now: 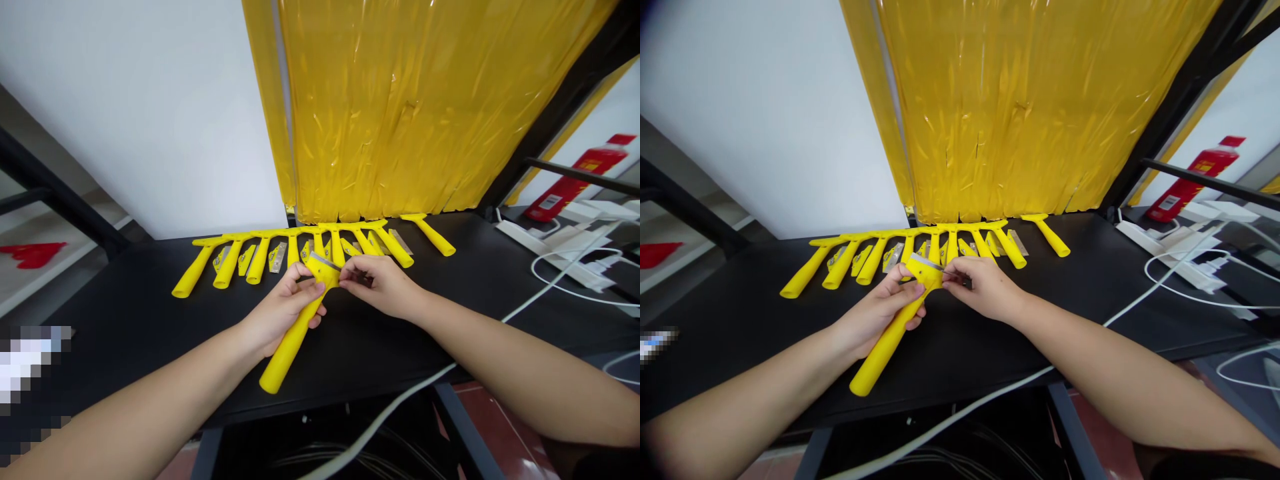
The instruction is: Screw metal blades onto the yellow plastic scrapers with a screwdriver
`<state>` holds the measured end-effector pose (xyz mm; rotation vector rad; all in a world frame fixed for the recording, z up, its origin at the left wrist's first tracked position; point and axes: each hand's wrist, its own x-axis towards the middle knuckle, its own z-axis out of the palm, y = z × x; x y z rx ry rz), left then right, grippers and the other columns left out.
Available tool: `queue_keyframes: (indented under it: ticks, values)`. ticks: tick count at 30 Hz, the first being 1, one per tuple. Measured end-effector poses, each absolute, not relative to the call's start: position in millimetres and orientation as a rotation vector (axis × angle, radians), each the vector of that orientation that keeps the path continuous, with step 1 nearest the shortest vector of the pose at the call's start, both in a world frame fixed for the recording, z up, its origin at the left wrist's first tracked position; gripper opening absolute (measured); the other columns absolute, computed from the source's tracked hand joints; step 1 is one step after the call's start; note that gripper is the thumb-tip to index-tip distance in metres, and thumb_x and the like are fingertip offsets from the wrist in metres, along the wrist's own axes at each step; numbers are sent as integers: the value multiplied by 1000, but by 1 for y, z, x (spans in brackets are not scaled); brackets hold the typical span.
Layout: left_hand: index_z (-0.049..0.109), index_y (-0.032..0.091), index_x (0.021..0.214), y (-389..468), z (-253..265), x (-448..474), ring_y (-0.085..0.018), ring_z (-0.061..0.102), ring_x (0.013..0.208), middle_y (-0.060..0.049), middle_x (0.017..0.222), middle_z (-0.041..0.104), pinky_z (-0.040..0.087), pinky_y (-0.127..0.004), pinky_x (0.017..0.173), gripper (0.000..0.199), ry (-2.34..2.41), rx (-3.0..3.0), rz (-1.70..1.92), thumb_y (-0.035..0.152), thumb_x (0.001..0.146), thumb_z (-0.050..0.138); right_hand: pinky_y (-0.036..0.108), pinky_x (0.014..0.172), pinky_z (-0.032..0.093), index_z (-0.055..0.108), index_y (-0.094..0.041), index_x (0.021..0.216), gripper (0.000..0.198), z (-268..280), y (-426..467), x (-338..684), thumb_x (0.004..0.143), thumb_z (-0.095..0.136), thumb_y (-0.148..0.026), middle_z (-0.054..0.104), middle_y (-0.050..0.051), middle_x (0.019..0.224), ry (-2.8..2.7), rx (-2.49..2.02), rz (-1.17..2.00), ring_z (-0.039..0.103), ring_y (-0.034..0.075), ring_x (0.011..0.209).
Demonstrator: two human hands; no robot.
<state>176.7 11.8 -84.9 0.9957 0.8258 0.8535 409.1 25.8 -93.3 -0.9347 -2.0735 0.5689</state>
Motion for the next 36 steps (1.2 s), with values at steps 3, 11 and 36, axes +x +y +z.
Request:
queue_keyframes:
  ticks: [3, 11, 36]
  values:
    - [45, 24, 101, 10, -85, 177, -10, 66, 64, 2, 93, 65, 49, -18, 48, 49, 800, 1056, 859, 35, 84, 89, 26, 64, 46, 66, -20, 88, 9, -93, 25, 408, 95, 71, -21, 68, 0, 79, -2052, -948, 568, 58, 13, 68]
    - [40, 25, 96, 7, -86, 178, -10, 66, 64, 3, 93, 63, 50, -17, 48, 47, 763, 1214, 866, 36, 89, 85, 26, 61, 45, 65, -20, 87, 11, -93, 26, 409, 93, 73, -21, 66, -1, 76, -2039, -920, 667, 55, 12, 64]
    - [46, 25, 102, 32, -77, 163, -12, 67, 60, 4, 85, 65, 48, -18, 46, 52, 839, 975, 1084, 27, 78, 92, 34, 73, 54, 65, -24, 122, 25, -87, 34, 443, 110, 50, -39, 71, 3, 91, -2194, -1044, 952, 69, 18, 77]
